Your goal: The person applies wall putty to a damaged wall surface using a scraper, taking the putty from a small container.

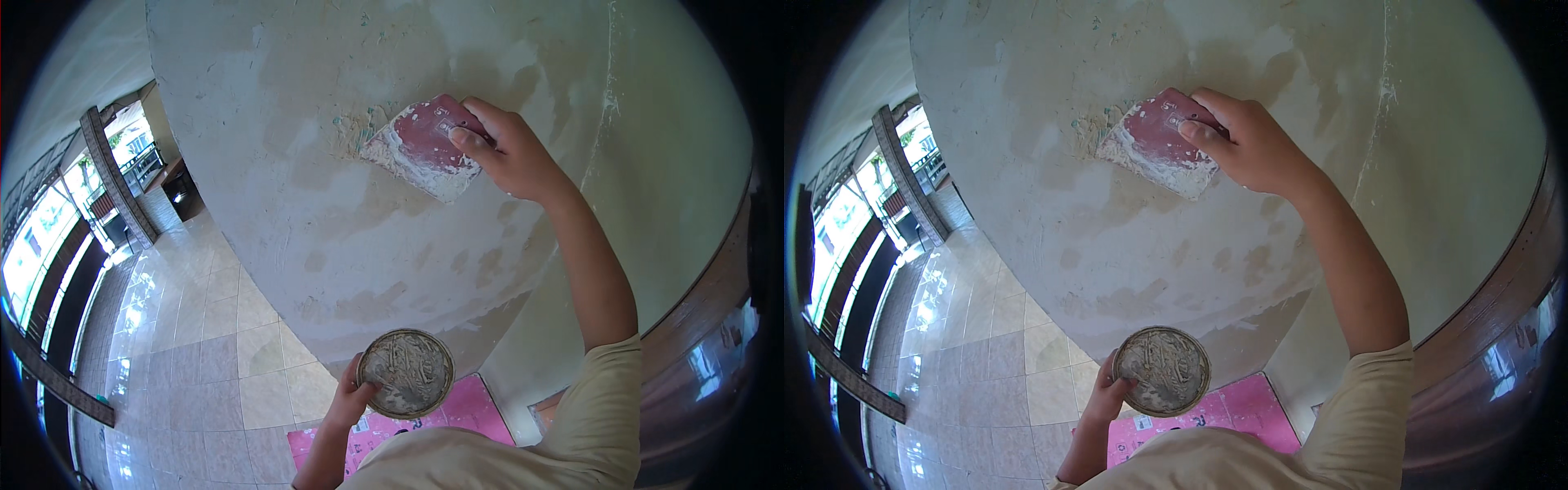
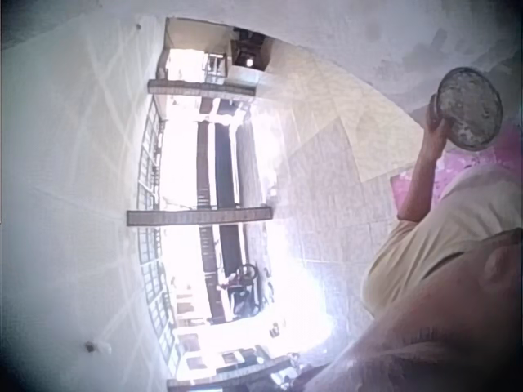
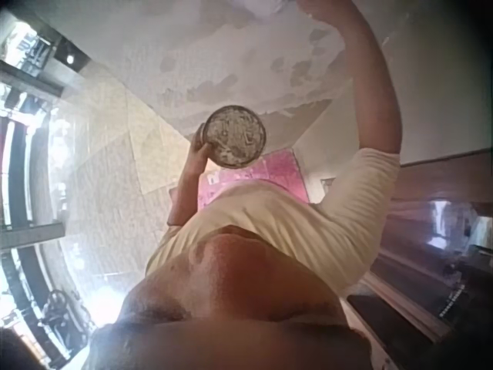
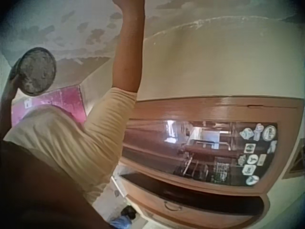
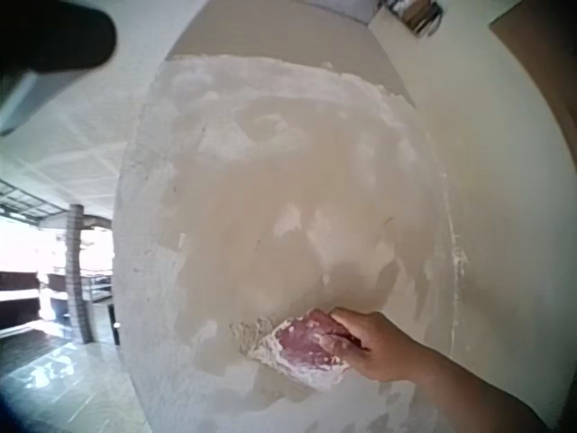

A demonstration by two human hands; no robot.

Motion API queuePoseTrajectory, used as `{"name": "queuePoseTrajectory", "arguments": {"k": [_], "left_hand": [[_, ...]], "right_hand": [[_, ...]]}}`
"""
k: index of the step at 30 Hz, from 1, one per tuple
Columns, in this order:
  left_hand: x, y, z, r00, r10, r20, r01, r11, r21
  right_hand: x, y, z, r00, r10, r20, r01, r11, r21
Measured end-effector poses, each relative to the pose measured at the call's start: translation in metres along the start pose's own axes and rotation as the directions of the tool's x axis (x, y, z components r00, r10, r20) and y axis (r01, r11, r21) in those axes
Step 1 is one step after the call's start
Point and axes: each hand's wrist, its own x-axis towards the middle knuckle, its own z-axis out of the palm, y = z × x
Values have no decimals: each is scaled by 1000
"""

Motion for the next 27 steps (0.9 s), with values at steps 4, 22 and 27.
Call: {"name": "queuePoseTrajectory", "arguments": {"k": [4, 22, 27], "left_hand": [[2, -1, -1, 999, 20, 31, -20, 1000, 17], [-9, -9, 12, 985, 133, -109, -135, 991, -15], [-11, 7, 39, 941, 301, -153, -297, 954, 45]], "right_hand": [[7, 12, 10, 983, 184, 0, -184, 982, -36], [-149, 17, -1, 885, 344, -313, -162, 859, 486], [-258, 6, 37, 793, 570, -214, -273, 647, 711]]}}
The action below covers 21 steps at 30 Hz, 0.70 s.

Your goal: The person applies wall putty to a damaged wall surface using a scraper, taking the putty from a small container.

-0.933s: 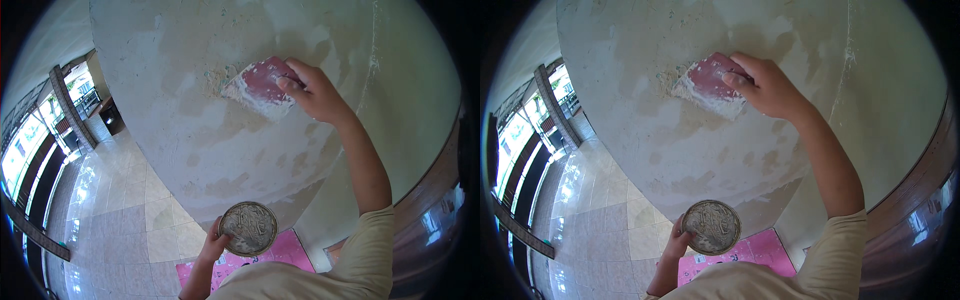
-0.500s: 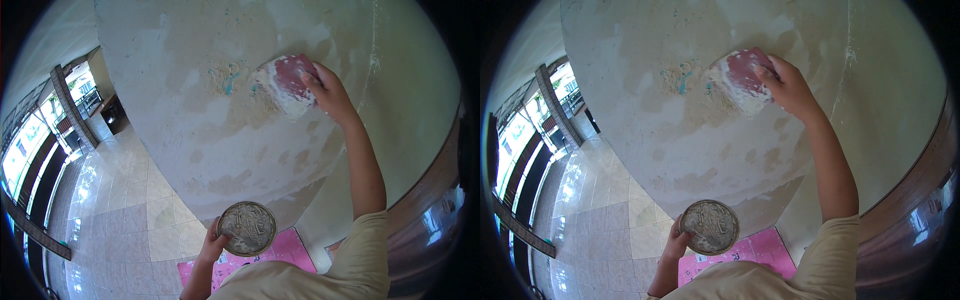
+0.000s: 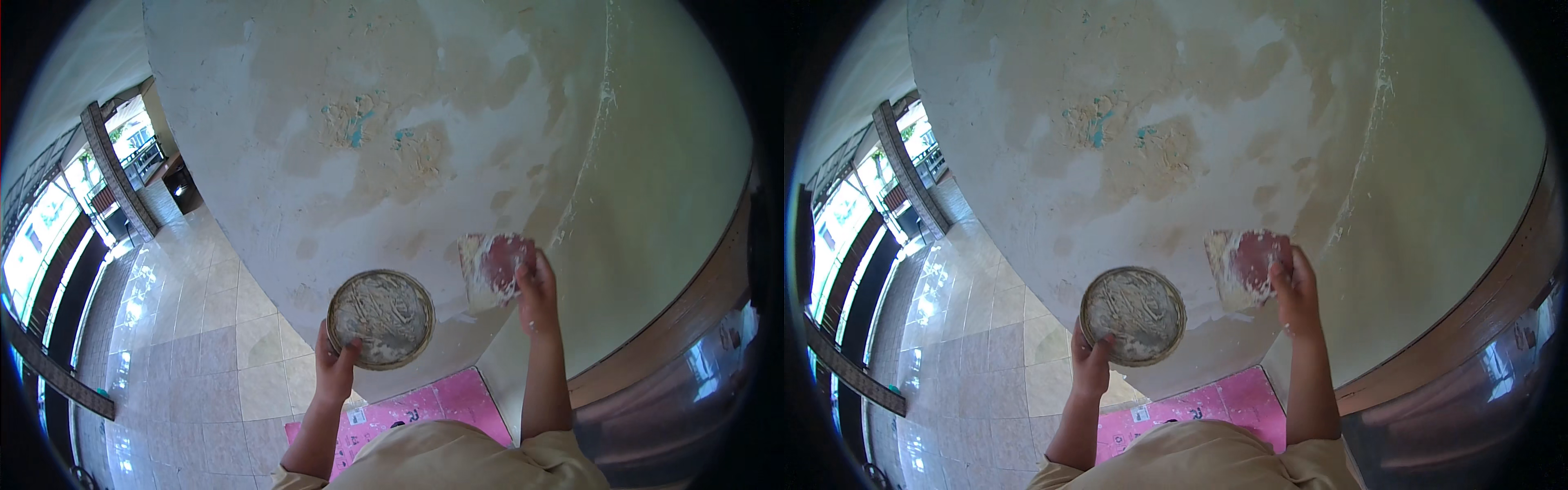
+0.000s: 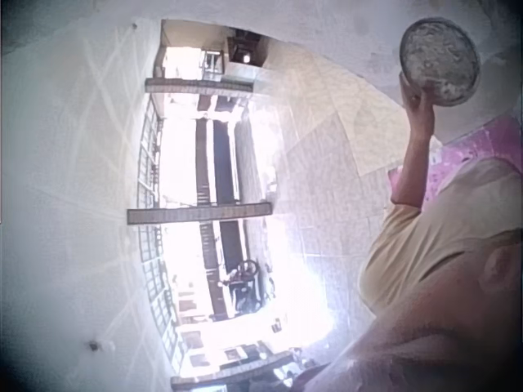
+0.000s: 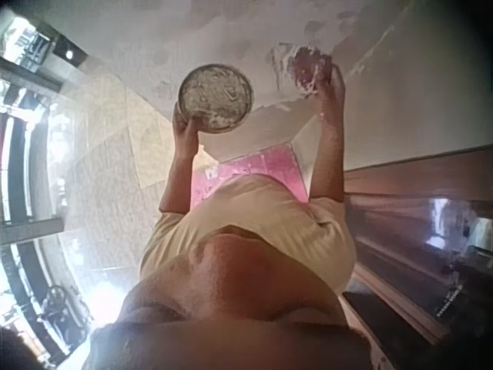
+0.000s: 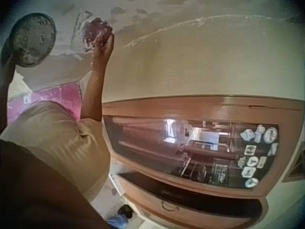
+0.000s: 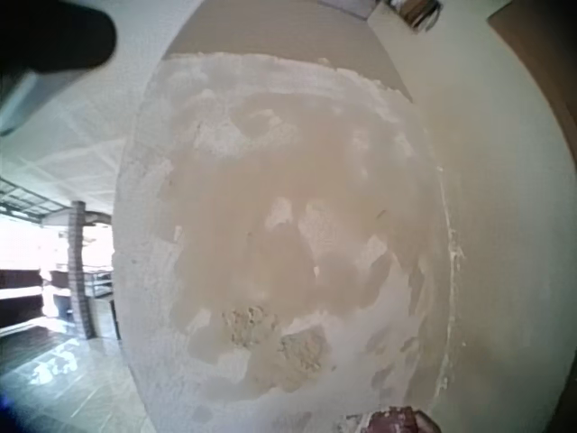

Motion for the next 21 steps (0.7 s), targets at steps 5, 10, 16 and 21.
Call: {"name": "queuePoseTrajectory", "arguments": {"k": [5, 10, 16, 21], "left_hand": [[9, 33, 19, 999, 43, -2, -43, 999, 25], [8, 50, 26, 974, 201, 110, -213, 970, 120], [6, 60, 34, 957, 255, 136, -279, 940, 197], [10, 63, 46, 969, 243, 37, -245, 947, 207]], "right_hand": [[-17, -20, 3, 949, 257, 182, -304, 897, 321], [-19, -29, 20, 930, 358, 87, -369, 908, 198], [-11, -43, 17, 956, 287, -54, -282, 956, 85], [-12, -58, 4, 981, 164, -100, -140, 966, 216]]}}
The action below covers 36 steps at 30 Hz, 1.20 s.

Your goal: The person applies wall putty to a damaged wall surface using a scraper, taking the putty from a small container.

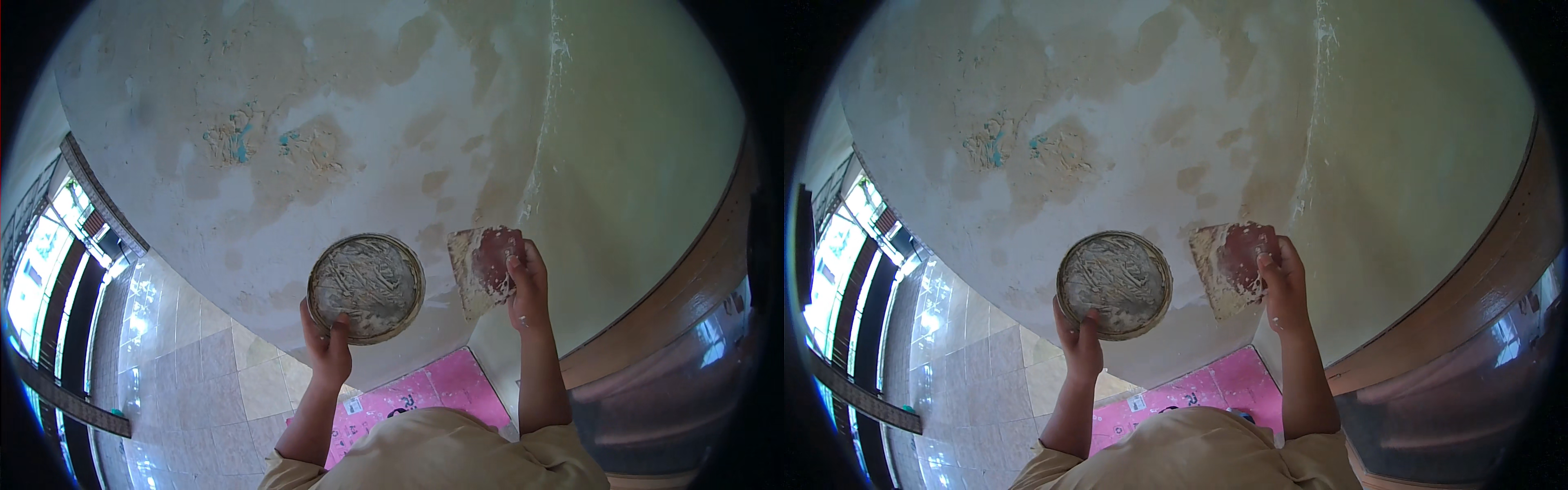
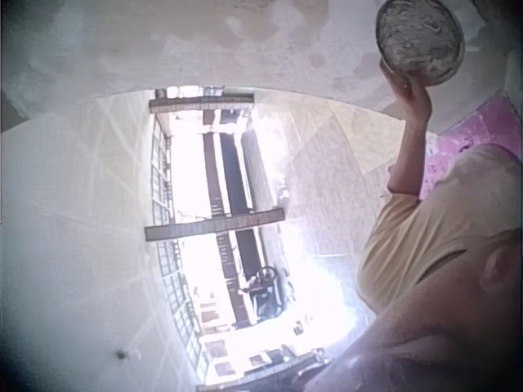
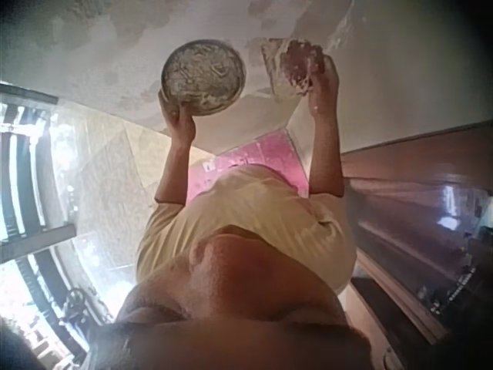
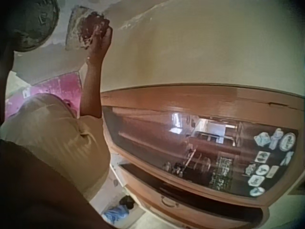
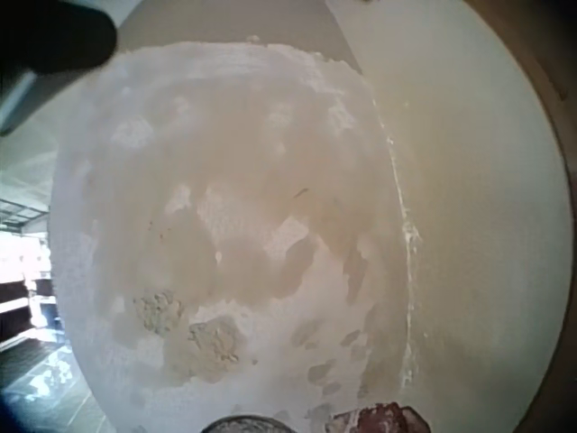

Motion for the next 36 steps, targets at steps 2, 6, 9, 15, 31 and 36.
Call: {"name": "queuePoseTrajectory", "arguments": {"k": [2, 6, 9, 15, 31, 36], "left_hand": [[-1, 2, 8, 999, 27, -27, -26, 999, 32], [-1, 1, 24, 994, 100, -45, -97, 993, 66], [-1, 1, 41, 990, 112, -81, -107, 992, 65], [1, -3, 71, 984, 123, -129, -111, 989, 96], [5, -35, 146, 966, 90, -240, -97, 995, -15], [0, -49, 157, 961, 134, -241, -116, 989, 88]], "right_hand": [[2, 1, -8, 998, 16, 63, -14, 999, -41], [4, 5, -13, 989, 55, 134, -49, 997, -52], [11, 10, -24, 979, 63, 193, -51, 997, -64], [17, 8, -47, 969, 74, 235, -66, 997, -41], [15, 14, -83, 965, 147, 219, -118, 983, -143], [16, 20, -76, 984, 76, 163, -35, 970, -242]]}}
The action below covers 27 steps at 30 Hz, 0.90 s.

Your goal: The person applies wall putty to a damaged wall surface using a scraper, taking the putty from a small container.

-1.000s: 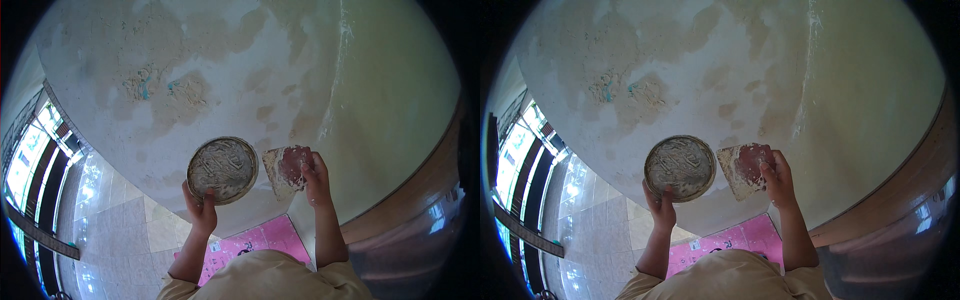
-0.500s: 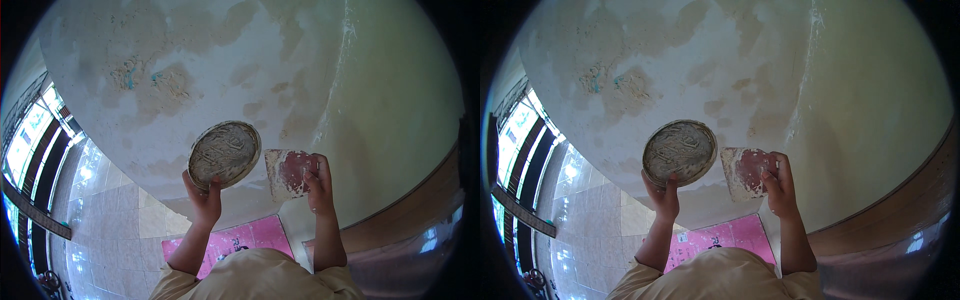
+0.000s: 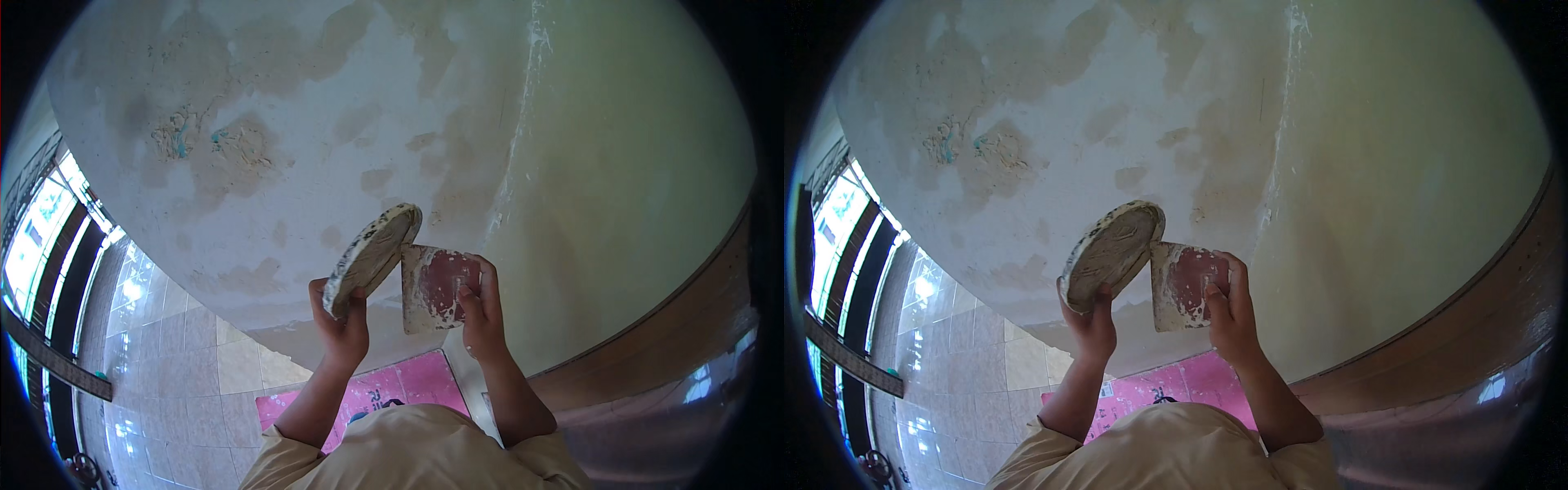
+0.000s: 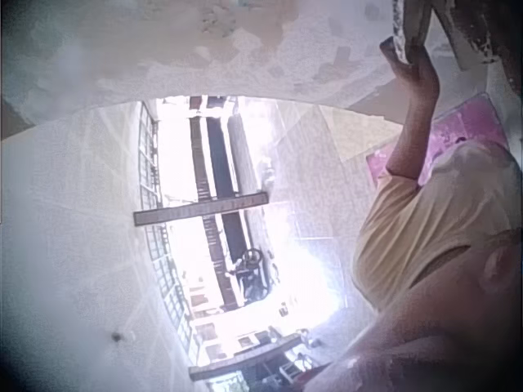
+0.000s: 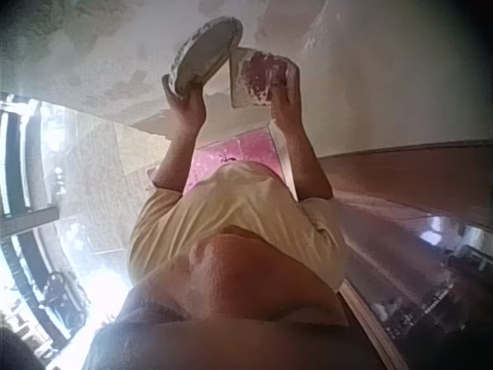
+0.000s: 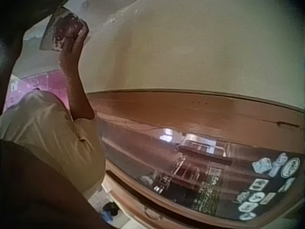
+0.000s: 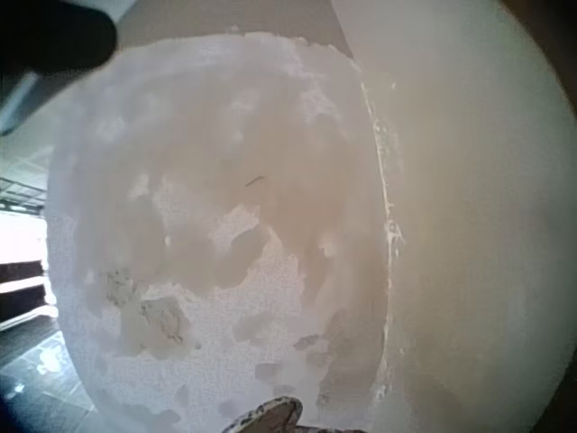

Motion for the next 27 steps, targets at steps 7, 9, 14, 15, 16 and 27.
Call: {"name": "queuePoseTrajectory", "arguments": {"k": [7, 9, 14, 15, 16, 27], "left_hand": [[-10, -1, 14, 992, 57, 110, -66, 995, 78], [-12, -1, 18, 976, 129, 174, -154, 978, 138], [-17, -6, 21, 967, 148, 209, -185, 967, 172], [-17, -7, 22, 965, 149, 215, -187, 967, 170], [-17, -7, 22, 960, 162, 227, -205, 962, 181], [-23, -15, 25, 960, 149, 239, -194, 965, 178]], "right_hand": [[-1, 3, 8, 997, 4, -82, -2, 1000, 24], [3, 14, 11, 989, -71, -131, 70, 997, -13], [9, 8, 12, 986, -60, -155, 47, 995, -86], [11, 9, 12, 982, -96, -164, 81, 992, -96], [12, 10, 12, 976, -132, -173, 115, 988, -105], [19, 10, 12, 957, -208, -203, 179, 972, -151]]}}
